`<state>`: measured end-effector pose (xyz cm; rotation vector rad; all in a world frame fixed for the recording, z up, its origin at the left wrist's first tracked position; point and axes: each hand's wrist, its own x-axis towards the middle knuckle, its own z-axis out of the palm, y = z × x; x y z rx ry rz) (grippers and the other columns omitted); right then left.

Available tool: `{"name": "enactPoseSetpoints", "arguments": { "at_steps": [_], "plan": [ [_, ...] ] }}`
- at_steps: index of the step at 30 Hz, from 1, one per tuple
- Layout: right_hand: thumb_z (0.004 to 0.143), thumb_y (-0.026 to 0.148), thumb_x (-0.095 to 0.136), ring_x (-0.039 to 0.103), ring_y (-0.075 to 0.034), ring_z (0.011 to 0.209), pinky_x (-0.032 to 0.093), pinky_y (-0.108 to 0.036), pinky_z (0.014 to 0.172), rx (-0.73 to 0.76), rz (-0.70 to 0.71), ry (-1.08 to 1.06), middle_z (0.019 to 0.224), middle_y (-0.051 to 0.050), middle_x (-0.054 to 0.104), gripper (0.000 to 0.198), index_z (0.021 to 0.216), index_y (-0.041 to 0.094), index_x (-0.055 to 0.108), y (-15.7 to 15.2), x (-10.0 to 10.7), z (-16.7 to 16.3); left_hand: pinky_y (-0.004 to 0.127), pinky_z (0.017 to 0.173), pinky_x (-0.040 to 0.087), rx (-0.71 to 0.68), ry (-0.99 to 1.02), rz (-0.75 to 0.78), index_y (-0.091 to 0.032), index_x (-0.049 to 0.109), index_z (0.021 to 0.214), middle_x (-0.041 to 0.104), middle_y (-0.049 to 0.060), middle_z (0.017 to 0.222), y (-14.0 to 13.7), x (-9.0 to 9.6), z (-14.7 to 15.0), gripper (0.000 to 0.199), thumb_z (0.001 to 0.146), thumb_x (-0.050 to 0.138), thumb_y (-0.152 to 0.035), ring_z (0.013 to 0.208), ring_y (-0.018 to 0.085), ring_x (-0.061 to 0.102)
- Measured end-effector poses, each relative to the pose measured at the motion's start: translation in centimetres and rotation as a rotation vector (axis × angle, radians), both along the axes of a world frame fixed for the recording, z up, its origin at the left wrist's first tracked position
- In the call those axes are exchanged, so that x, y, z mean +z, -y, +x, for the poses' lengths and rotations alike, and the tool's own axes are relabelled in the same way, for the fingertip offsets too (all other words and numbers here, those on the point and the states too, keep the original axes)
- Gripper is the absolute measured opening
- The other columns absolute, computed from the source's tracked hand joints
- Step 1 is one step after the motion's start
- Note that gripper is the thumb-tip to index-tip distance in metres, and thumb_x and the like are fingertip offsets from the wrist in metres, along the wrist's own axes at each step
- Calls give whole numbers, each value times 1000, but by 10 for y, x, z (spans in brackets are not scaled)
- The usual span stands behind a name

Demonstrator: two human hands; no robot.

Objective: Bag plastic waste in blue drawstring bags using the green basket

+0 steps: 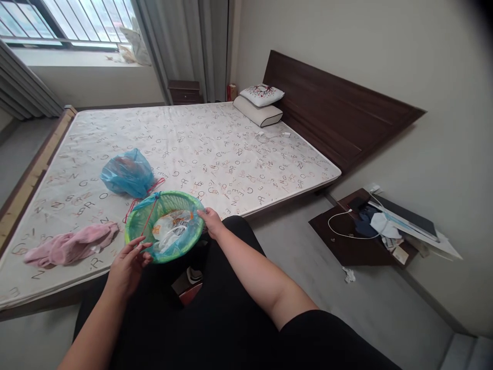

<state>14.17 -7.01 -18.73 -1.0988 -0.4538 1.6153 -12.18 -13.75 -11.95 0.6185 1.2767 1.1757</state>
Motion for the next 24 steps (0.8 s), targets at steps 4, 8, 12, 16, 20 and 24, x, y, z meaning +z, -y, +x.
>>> {"name": "enactPoseSetpoints", "arguments": {
  "at_steps": [4, 8, 12, 16, 20, 24],
  "plan": [
    [79, 47, 76, 33, -6, 42, 24, -19, 41, -72, -30, -91, 53, 13, 40, 38, 80, 24, 45, 0, 12, 10, 23, 52, 61, 13, 24, 2, -21, 74, 103, 78, 1, 89, 2, -3, -4, 48, 58, 92, -27, 61, 14, 70],
    [79, 38, 75, 42, -6, 47, 36, -18, 47, -89, -16, -192, 58, 12, 43, 32, 83, 24, 47, 3, 33, 23, 26, 61, 64, 35, 28, 45, -22, 75, 100, 80, 3, 97, -2, 3, -10, 45, 60, 93, -28, 75, 19, 75],
    [78, 30, 77, 63, -11, 66, 52, -23, 60, -68, 6, -200, 80, 4, 64, 32, 98, 23, 54, 4, 61, 31, 30, 75, 66, 51, 31, 105, -23, 75, 99, 80, 5, 109, -11, 20, -9, 38, 65, 91, -28, 91, 22, 76],
    [80, 33, 77, 69, -22, 103, 62, -32, 67, 21, 51, -41, 120, -7, 67, 49, 122, 27, 52, 6, 90, 25, 33, 85, 63, -48, 13, 105, -25, 74, 107, 75, 8, 128, -17, 39, 9, 39, 71, 88, -34, 110, 26, 73],
    [81, 34, 77, 59, -24, 126, 61, -26, 69, 161, 105, 95, 145, -7, 54, 50, 126, 30, 57, 15, 110, 2, 41, 100, 56, -213, -103, 148, -26, 71, 117, 67, 11, 143, -16, 47, 42, 49, 75, 86, -45, 128, 33, 65],
    [81, 30, 76, 58, -23, 127, 59, -22, 70, 215, 156, 189, 150, -4, 52, 45, 124, 29, 63, 19, 114, -21, 43, 106, 50, -357, -253, 182, -24, 71, 121, 62, 14, 148, -21, 45, 63, 59, 73, 85, -57, 137, 37, 57]
  ]
}}
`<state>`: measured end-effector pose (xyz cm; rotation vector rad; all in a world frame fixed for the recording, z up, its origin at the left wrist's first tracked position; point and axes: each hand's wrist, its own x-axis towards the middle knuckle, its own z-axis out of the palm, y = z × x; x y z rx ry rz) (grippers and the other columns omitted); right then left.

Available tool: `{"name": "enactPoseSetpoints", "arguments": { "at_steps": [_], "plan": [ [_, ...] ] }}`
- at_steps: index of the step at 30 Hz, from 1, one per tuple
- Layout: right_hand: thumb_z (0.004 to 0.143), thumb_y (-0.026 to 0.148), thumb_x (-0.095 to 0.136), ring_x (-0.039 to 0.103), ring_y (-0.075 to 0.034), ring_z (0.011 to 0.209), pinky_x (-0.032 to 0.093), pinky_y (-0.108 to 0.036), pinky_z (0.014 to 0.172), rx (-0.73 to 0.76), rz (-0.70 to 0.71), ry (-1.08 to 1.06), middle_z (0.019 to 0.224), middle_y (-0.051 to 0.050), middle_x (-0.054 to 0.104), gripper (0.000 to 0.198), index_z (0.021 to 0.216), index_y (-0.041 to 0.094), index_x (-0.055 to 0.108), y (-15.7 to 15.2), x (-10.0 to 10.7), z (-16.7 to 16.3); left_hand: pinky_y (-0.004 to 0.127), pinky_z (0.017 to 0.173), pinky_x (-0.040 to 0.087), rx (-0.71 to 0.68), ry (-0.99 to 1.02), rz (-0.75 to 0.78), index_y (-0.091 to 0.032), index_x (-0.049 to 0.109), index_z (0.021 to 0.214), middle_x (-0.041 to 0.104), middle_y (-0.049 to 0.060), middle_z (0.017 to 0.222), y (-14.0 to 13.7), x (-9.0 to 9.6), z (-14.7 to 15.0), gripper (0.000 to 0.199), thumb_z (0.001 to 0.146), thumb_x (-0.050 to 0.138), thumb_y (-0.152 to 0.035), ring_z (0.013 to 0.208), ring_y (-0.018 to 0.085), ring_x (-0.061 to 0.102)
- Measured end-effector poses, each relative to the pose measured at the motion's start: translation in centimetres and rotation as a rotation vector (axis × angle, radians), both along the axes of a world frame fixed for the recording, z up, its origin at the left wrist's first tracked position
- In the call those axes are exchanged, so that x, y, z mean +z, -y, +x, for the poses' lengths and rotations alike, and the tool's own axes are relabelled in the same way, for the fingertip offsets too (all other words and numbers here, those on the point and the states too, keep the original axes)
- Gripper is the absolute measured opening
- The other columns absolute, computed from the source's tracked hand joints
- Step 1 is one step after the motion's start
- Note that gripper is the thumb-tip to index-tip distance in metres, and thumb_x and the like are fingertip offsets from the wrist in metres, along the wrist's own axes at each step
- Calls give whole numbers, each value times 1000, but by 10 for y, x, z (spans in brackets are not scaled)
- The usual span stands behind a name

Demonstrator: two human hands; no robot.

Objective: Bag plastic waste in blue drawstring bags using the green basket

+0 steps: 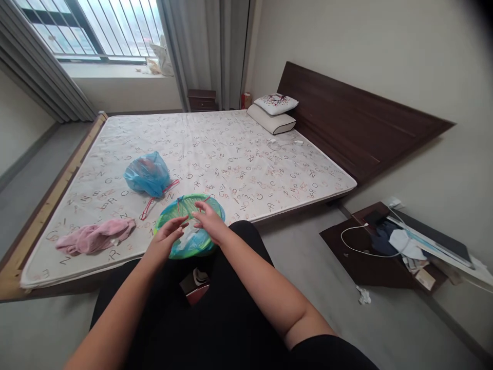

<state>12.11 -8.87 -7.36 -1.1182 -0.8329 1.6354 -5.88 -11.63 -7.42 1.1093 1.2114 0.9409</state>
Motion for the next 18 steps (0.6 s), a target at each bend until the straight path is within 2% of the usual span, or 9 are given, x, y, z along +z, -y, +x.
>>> {"name": "enactPoseSetpoints", "arguments": {
  "at_steps": [3, 6, 9, 12, 14, 16, 18],
  "plan": [
    [79, 24, 75, 64, -22, 114, 58, -23, 66, -61, -57, -20, 139, -5, 60, 35, 113, 26, 68, -10, 2, -5, 39, 98, 54, 34, -36, -5, -23, 74, 116, 64, 14, 145, -12, 4, 0, 62, 65, 90, -56, 133, 37, 60],
    [81, 23, 69, 67, -18, 99, 55, -24, 62, -172, -115, -135, 126, -6, 65, 23, 104, 23, 68, -26, 13, 3, 32, 88, 57, 176, 39, 46, -23, 75, 109, 67, 11, 140, -24, 17, -11, 52, 64, 91, -44, 118, 29, 70],
    [83, 24, 66, 67, -15, 90, 53, -23, 62, -234, -98, -214, 119, -5, 67, 19, 103, 23, 67, -38, 30, 12, 28, 76, 60, 310, 112, 38, -21, 72, 109, 72, 10, 128, -33, 34, -25, 48, 66, 88, -33, 85, 16, 74],
    [82, 23, 69, 67, -16, 83, 53, -24, 60, -167, -123, -197, 112, -6, 67, 18, 99, 21, 66, -46, 45, 12, 24, 64, 59, 386, 47, -31, -17, 70, 109, 77, 9, 108, -40, 48, -36, 45, 67, 86, -24, 56, 7, 62],
    [82, 21, 70, 67, -16, 80, 52, -26, 58, -120, -145, -194, 107, -5, 65, 15, 97, 21, 65, -53, 53, 8, 24, 59, 59, 359, -14, -57, -18, 69, 107, 78, 8, 104, -48, 56, -41, 43, 67, 85, -18, 54, 7, 60],
    [83, 17, 68, 66, -17, 75, 52, -27, 54, -103, -176, -201, 99, -5, 63, 12, 93, 20, 61, -61, 61, 4, 24, 52, 56, 257, -61, -124, -18, 69, 104, 78, 9, 101, -58, 65, -43, 41, 65, 82, -11, 55, 10, 62],
    [84, 14, 64, 65, -17, 72, 51, -26, 53, -81, -207, -218, 90, -4, 60, 11, 89, 20, 57, -70, 71, 0, 18, 43, 46, 250, -1, -144, -18, 69, 100, 76, 8, 95, -70, 73, -43, 39, 64, 78, -5, 50, 8, 57]
  ]
}}
